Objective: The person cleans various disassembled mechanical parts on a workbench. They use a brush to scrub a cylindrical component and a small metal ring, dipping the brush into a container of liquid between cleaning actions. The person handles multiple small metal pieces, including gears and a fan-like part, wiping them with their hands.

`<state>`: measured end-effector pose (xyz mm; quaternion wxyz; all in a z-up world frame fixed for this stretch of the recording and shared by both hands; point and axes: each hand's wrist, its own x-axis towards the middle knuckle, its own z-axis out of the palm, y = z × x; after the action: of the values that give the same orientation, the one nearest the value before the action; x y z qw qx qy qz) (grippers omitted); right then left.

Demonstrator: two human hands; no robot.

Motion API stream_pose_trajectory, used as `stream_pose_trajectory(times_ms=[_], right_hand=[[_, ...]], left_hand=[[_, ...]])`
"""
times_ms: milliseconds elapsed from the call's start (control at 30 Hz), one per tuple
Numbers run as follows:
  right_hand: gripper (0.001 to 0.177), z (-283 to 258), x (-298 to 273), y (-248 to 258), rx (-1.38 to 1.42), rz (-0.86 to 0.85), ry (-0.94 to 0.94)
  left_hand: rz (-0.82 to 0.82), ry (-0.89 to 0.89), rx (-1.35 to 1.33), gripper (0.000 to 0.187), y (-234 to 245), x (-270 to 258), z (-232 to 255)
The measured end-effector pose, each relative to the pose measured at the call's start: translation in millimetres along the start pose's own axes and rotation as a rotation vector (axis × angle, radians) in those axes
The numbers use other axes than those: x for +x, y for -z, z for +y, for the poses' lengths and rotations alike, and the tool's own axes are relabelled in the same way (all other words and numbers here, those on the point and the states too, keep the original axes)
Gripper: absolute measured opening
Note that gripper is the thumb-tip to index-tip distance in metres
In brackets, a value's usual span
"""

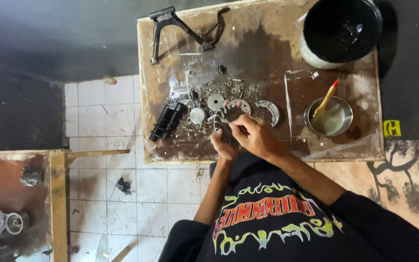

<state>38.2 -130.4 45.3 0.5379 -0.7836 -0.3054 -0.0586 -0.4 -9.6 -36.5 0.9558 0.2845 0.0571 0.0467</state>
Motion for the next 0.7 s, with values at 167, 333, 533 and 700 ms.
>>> stream_pose_trajectory(times_ms=[167, 333, 533, 700], right_hand=[[0.014, -4, 6, 4, 0.033, 0.115, 0.061], [0.018, 17, -1, -18, -0.011, 0.039, 0.016], [0.036, -1, -11, -13, -0.002, -0.061, 0.007], [0.022, -12, 13, -9, -0.057, 0.211, 0.135]], left_hand=[[-0.005, 0.046, 0.033, 0.079, 23, -4, -9], [0.032, -0.019, 0.217, 0.076, 40, -6, -31], [0.003, -0.155, 0.212, 0.084, 42, 5, -18], [0.008, -0.067, 0.27, 0.089, 44, 0, -26]])
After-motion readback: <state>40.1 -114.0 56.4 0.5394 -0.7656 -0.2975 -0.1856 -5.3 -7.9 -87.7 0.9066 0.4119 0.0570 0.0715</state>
